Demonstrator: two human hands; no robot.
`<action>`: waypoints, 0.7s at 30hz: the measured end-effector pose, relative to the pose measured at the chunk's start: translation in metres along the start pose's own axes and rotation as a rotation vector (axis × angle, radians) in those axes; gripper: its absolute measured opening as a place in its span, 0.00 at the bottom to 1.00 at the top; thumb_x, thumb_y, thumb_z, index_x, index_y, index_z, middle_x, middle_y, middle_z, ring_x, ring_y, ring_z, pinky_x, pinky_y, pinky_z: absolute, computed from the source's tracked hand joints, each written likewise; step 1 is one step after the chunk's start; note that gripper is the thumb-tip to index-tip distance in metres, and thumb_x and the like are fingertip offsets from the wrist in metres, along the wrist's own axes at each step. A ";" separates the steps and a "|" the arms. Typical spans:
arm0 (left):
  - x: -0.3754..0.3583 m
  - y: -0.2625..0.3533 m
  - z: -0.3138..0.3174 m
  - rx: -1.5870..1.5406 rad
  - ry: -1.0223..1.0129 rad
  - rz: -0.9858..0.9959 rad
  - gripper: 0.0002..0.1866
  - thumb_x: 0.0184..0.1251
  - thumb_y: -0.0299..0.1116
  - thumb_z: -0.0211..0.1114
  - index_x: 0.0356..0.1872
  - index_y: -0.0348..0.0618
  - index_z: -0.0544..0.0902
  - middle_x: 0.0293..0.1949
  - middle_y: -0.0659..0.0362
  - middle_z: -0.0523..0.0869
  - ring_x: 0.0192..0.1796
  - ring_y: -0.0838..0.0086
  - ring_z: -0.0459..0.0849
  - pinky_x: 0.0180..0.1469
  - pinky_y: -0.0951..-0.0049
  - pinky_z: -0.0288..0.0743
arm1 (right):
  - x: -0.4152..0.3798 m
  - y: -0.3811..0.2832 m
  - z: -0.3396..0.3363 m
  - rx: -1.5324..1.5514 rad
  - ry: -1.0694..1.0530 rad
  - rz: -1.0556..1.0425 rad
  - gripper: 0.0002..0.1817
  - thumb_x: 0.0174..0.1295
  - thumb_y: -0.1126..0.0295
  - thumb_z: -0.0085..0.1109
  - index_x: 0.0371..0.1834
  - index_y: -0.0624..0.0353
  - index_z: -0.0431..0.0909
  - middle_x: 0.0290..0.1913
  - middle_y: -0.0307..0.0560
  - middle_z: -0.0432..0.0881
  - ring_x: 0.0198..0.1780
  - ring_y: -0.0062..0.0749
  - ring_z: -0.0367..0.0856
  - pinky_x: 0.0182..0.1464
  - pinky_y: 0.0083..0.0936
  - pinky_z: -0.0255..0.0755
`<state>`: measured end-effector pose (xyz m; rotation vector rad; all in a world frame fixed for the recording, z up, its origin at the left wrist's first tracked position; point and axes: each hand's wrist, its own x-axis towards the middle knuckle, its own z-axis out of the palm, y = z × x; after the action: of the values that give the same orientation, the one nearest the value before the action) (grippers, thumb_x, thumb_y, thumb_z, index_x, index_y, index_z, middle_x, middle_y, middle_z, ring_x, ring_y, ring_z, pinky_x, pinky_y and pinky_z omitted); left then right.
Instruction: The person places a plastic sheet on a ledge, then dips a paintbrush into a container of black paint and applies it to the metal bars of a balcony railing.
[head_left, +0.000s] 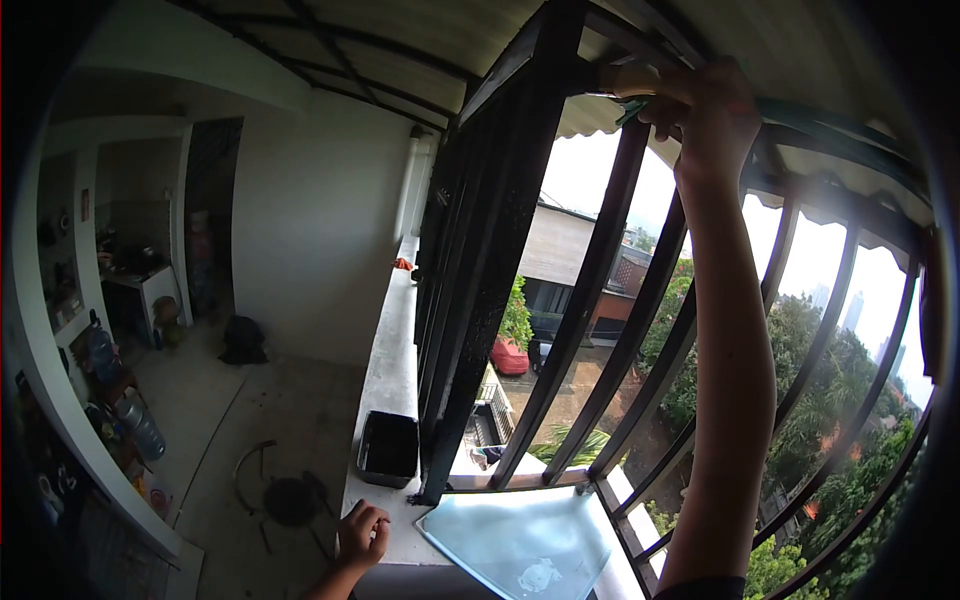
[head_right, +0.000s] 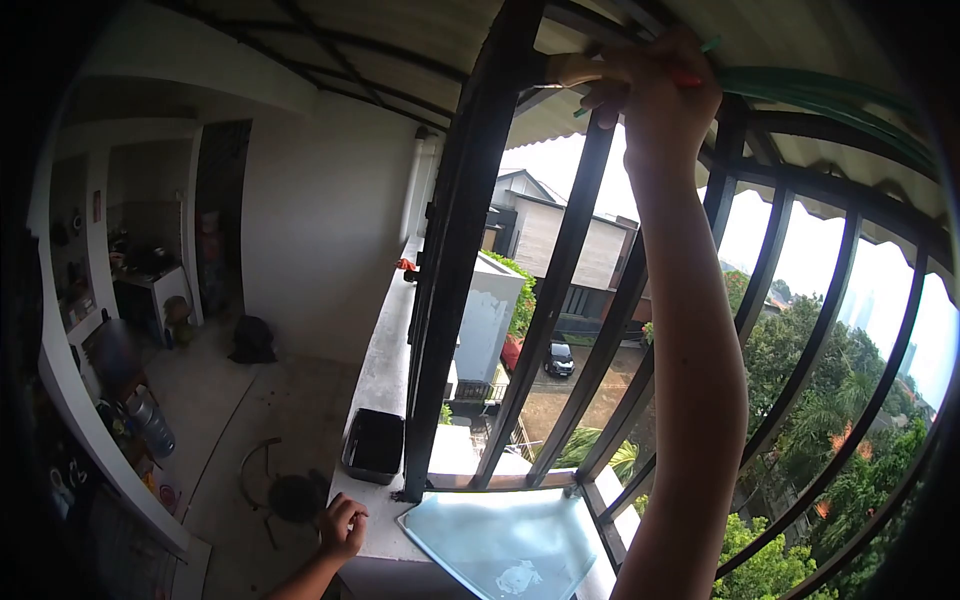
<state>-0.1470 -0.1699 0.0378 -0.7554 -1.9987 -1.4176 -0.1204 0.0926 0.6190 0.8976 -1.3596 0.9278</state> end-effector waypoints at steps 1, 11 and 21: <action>0.000 0.000 -0.001 -0.001 -0.005 -0.001 0.03 0.63 0.30 0.61 0.31 0.44 0.81 0.29 0.57 0.79 0.25 0.68 0.81 0.27 0.69 0.74 | -0.001 0.001 0.006 0.049 0.037 -0.046 0.05 0.60 0.81 0.58 0.31 0.63 0.71 0.26 0.57 0.82 0.17 0.37 0.82 0.14 0.22 0.66; 0.003 -0.001 0.000 -0.016 -0.030 0.021 0.04 0.64 0.30 0.60 0.32 0.44 0.82 0.29 0.57 0.79 0.23 0.68 0.81 0.27 0.69 0.74 | 0.005 0.006 -0.015 0.070 0.144 0.044 0.07 0.62 0.82 0.58 0.29 0.62 0.70 0.22 0.54 0.80 0.15 0.36 0.80 0.14 0.23 0.67; 0.003 -0.002 -0.001 -0.068 -0.022 0.002 0.05 0.64 0.31 0.60 0.31 0.43 0.82 0.30 0.57 0.79 0.24 0.69 0.80 0.27 0.70 0.73 | -0.057 0.004 -0.018 0.056 -0.079 0.120 0.06 0.60 0.84 0.55 0.30 0.62 0.72 0.20 0.48 0.78 0.12 0.29 0.76 0.08 0.19 0.57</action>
<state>-0.1503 -0.1712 0.0388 -0.8058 -1.9741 -1.4882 -0.1172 0.1097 0.5617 0.9109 -1.4736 1.0356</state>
